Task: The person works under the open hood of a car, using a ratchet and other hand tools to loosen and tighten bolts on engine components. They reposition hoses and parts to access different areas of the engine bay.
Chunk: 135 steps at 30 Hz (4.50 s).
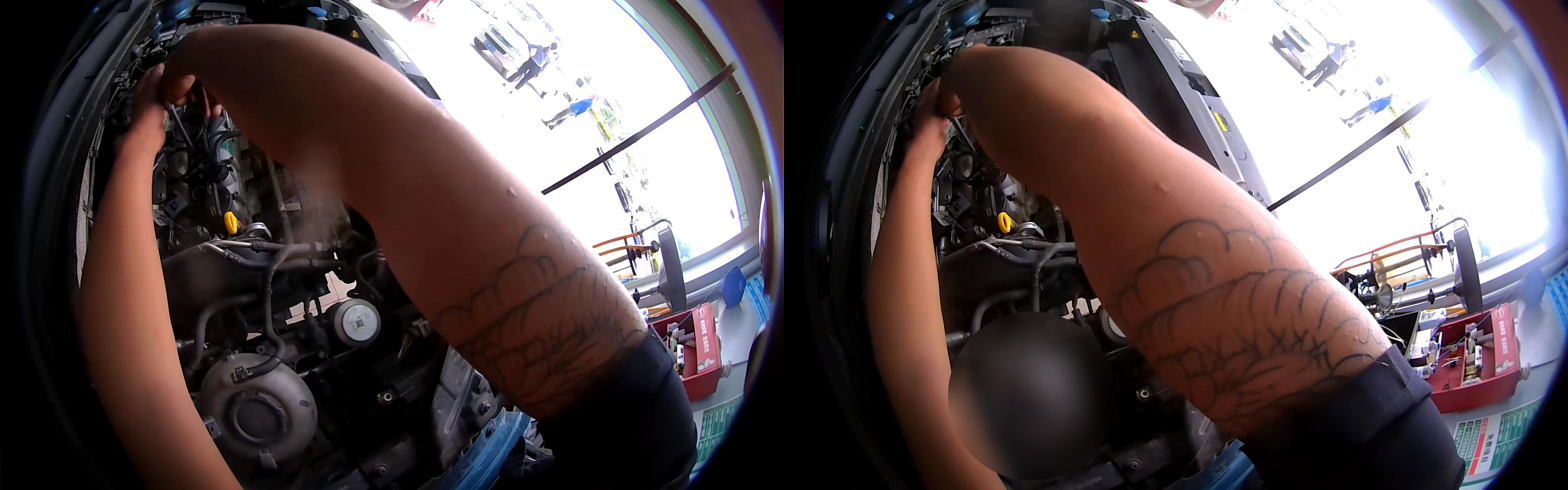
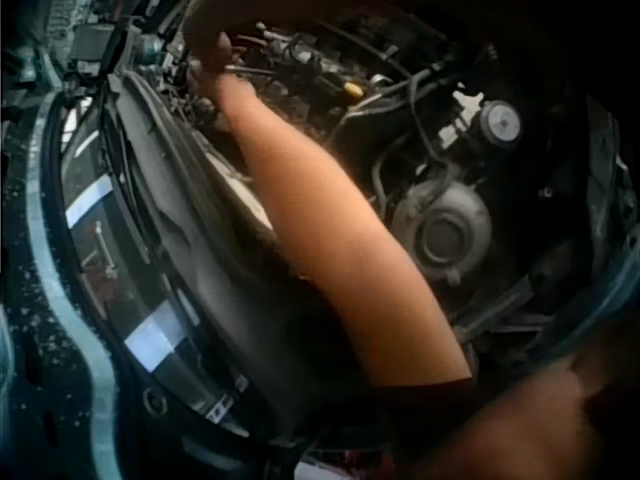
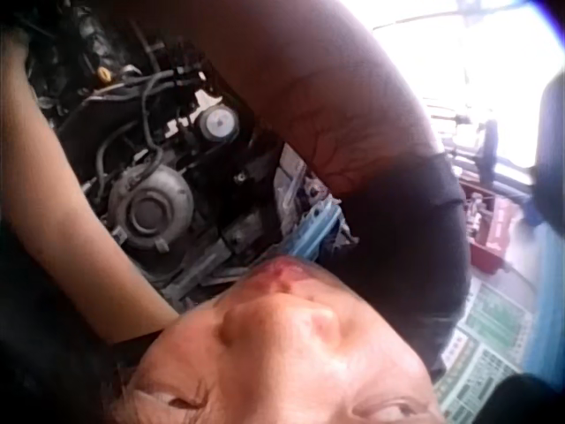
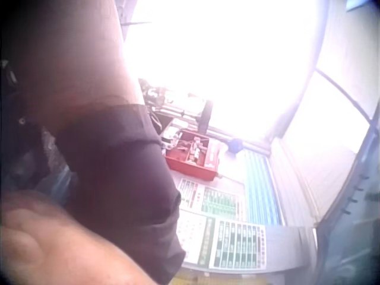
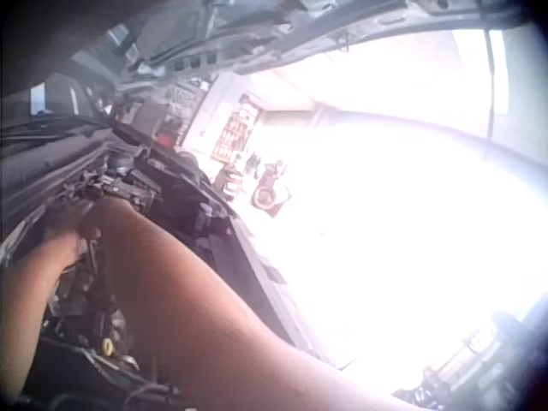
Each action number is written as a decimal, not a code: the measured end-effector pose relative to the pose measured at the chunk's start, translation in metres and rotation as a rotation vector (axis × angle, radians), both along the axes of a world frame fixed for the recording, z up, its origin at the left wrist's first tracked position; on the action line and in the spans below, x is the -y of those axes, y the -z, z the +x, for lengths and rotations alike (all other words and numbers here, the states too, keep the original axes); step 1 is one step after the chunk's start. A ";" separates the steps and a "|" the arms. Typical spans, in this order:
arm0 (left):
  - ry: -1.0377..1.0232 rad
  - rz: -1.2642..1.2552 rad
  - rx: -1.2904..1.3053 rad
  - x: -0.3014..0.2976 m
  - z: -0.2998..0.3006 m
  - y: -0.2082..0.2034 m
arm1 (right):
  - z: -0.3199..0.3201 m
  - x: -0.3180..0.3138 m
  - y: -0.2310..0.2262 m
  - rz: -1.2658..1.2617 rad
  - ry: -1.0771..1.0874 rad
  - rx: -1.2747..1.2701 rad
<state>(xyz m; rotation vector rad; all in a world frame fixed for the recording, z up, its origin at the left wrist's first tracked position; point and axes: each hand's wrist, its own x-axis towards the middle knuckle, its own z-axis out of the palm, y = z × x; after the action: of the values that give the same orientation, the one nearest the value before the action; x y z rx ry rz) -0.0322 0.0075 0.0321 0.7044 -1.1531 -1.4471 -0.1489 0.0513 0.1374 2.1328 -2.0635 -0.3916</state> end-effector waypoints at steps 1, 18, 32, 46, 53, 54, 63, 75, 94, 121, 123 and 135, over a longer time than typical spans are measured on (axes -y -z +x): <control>0.017 -0.011 0.014 0.013 0.010 0.003 | 0.006 0.001 -0.005 -0.004 -0.017 -0.018; -0.043 0.016 0.125 -0.044 -0.019 -0.018 | -0.016 -0.035 -0.009 -0.056 -0.102 -0.056; -0.583 -1.232 0.983 -0.045 0.008 -0.003 | -0.034 -0.348 0.002 0.090 -0.357 0.637; 0.005 -1.305 1.722 -0.041 0.021 -0.097 | -0.079 -0.397 0.065 0.038 -0.412 0.634; -0.343 -0.802 2.002 -0.022 -0.025 -0.088 | -0.094 -0.398 0.068 -0.003 -0.399 0.732; -0.381 -0.761 2.016 -0.021 -0.030 -0.089 | -0.095 -0.398 0.071 0.006 -0.395 0.737; 0.109 -1.688 1.763 -0.025 0.002 -0.097 | -0.095 -0.388 0.090 0.046 -0.298 0.791; -0.297 -1.095 2.055 0.007 0.005 -0.069 | -0.096 -0.393 0.092 0.066 -0.261 0.862; -0.221 -1.088 2.075 0.020 0.028 -0.078 | -0.095 -0.390 0.084 0.089 -0.232 0.926; -0.377 -0.696 2.181 0.012 -0.016 -0.086 | -0.101 -0.389 0.082 0.111 -0.226 0.937; -0.210 -0.878 2.145 -0.012 -0.023 -0.091 | -0.103 -0.391 0.086 0.117 -0.210 0.932; -0.232 -1.187 1.876 -0.009 0.005 -0.076 | -0.101 -0.387 0.086 0.116 -0.207 0.940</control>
<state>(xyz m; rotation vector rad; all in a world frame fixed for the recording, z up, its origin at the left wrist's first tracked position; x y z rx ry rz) -0.0270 0.0163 0.1080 1.1271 -2.6808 0.7211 -0.2494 0.4387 0.0515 2.9159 -2.1633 0.6702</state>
